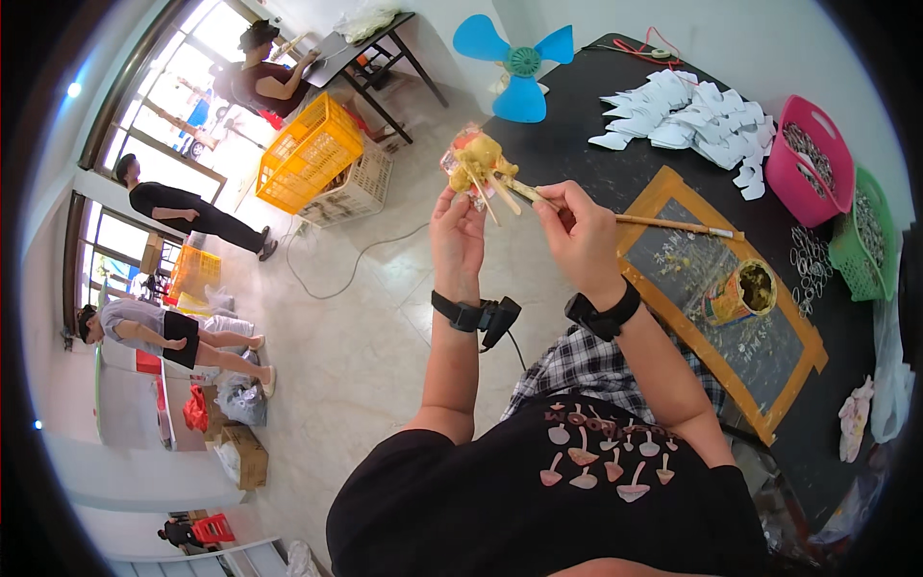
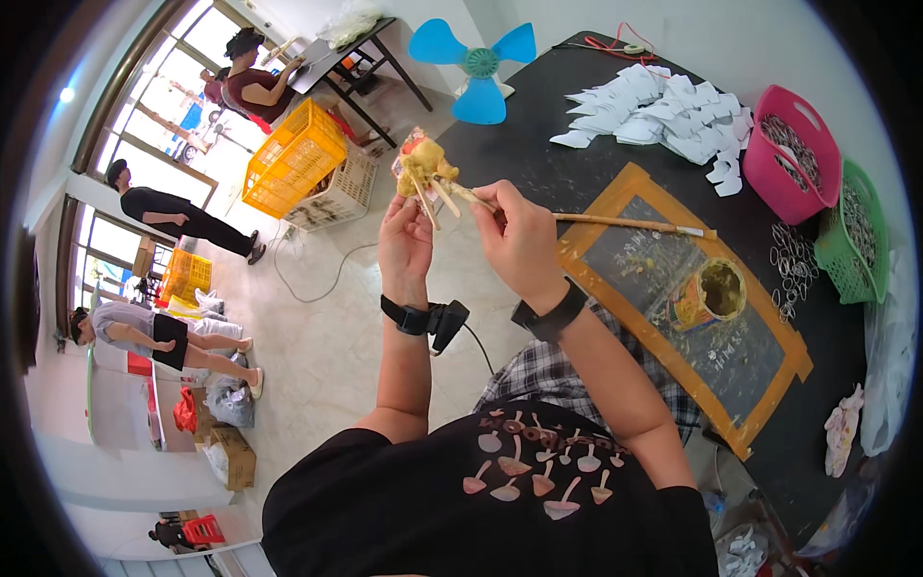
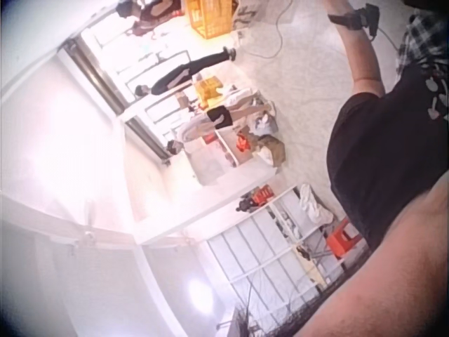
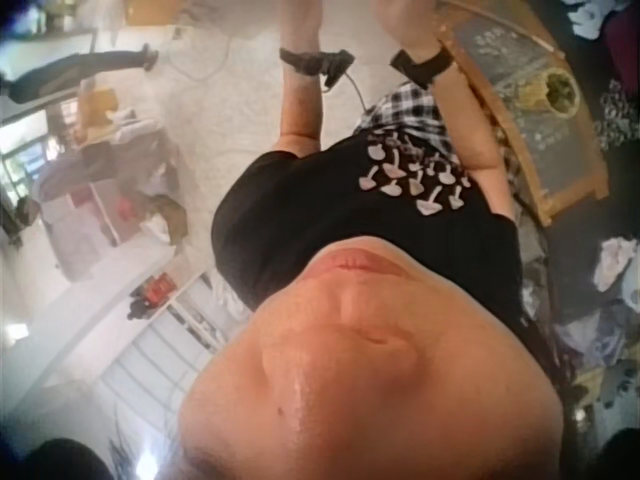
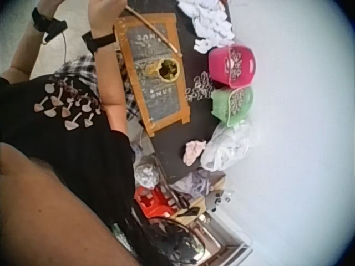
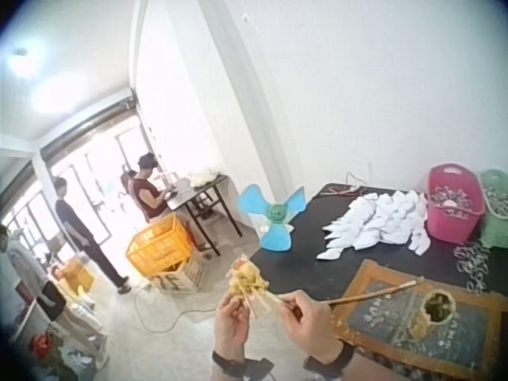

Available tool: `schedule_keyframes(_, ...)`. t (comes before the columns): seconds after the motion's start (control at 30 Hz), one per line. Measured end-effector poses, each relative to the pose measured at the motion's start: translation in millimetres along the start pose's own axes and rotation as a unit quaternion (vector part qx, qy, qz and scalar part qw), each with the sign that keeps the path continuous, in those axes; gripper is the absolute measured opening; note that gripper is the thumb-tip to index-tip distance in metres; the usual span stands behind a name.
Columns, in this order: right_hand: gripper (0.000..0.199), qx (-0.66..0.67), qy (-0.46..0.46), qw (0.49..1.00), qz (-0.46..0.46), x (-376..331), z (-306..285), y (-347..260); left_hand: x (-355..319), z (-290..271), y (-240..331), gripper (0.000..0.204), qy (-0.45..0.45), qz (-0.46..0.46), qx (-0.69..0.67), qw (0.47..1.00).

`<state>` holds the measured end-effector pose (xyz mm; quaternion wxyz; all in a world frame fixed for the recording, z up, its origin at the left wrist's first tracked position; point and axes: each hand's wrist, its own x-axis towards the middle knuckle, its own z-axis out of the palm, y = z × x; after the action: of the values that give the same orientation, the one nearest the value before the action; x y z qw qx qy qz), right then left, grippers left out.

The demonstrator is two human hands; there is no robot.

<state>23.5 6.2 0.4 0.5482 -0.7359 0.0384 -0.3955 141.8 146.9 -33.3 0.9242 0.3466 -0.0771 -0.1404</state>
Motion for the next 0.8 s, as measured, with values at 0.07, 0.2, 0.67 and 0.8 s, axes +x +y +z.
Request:
schedule_keyframes(0.07,0.009,-0.006,-0.007,1.000,0.002,-2.0,-5.4,-2.4,2.6,-2.0,2.8,0.039,-0.026,0.008,-0.004,1.000)
schedule_keyframes(0.2,0.014,0.162,-0.004,0.981,0.108,-5.7,-22.7,-7.6,6.8,-2.8,2.3,0.038,-0.042,0.008,-0.004,0.999)
schedule_keyframes(0.67,0.028,0.221,-0.057,0.949,0.219,-17.7,-41.3,-1.5,-11.6,14.6,-13.1,0.036,-0.069,-0.059,-0.078,0.993)
schedule_keyframes(0.8,0.022,0.139,-0.012,0.971,0.193,-37.3,-55.0,-15.5,13.9,-20.6,-14.6,0.035,-0.153,-0.098,-0.148,0.972)
